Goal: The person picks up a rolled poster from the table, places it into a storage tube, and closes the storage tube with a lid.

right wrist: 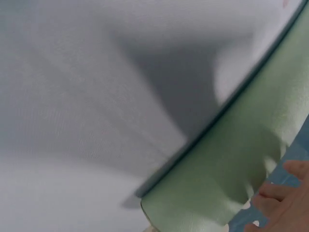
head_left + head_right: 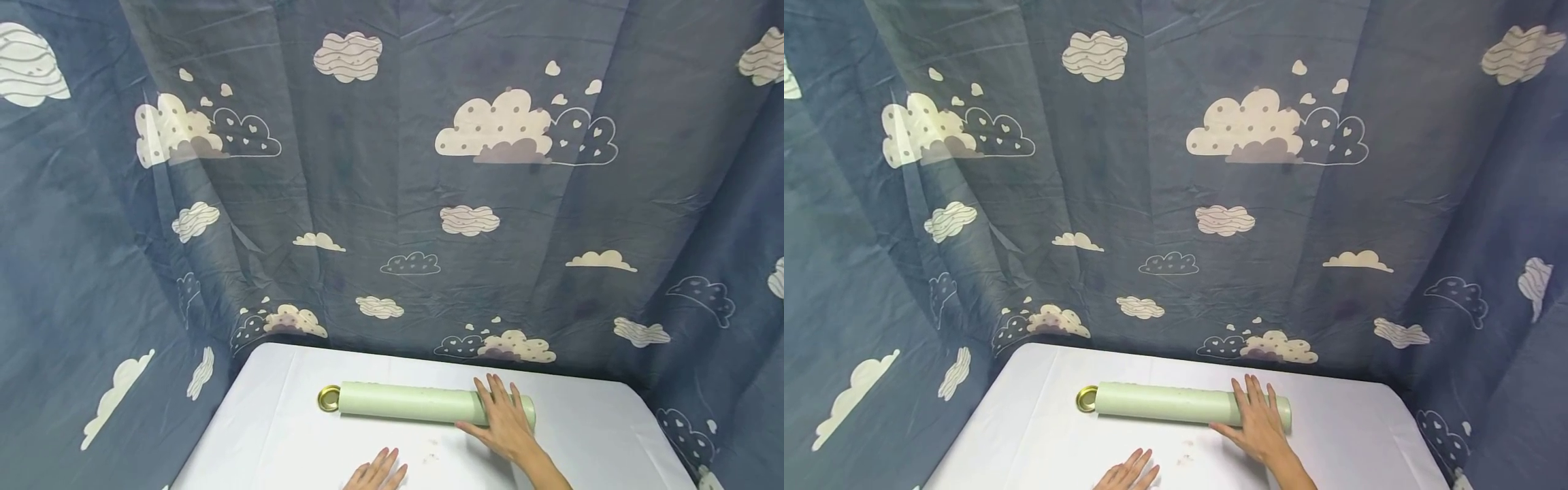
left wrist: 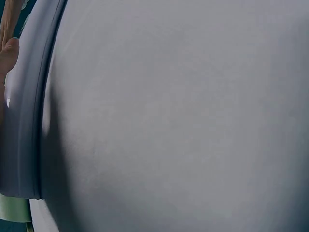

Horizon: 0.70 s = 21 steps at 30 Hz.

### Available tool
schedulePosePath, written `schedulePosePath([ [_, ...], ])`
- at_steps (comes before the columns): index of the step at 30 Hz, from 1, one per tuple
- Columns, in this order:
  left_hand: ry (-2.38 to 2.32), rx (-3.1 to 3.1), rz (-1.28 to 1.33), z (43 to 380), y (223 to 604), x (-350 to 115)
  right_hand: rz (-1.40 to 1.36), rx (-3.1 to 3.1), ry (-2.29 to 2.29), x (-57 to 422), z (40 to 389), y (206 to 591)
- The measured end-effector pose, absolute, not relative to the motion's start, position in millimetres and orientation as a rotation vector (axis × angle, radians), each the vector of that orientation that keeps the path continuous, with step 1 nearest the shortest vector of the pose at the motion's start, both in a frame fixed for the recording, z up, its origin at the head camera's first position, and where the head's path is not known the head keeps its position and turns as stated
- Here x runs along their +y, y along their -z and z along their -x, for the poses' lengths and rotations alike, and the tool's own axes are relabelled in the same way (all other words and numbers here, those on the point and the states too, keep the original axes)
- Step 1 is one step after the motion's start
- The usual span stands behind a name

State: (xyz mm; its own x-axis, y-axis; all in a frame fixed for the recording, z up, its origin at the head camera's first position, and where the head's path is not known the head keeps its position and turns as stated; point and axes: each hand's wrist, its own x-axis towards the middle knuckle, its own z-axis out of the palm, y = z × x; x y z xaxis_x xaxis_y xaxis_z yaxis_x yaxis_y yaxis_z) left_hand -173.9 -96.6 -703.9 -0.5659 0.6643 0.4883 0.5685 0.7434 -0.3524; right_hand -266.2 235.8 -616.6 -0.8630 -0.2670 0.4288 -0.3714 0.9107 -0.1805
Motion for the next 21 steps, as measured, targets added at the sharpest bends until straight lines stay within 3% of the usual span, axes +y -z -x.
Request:
schedulePosePath([
  [10, -0.154, -2.576, 1.017, 167.9, 691.3, -96.2, -0.470, -2.644, -0.334, 235.9, 279.8, 627.1],
  [21, -0.002, -2.505, 0.859, 161.5, 703.9, -89.3, -0.444, -2.665, -0.259, 237.2, 287.3, 631.6],
])
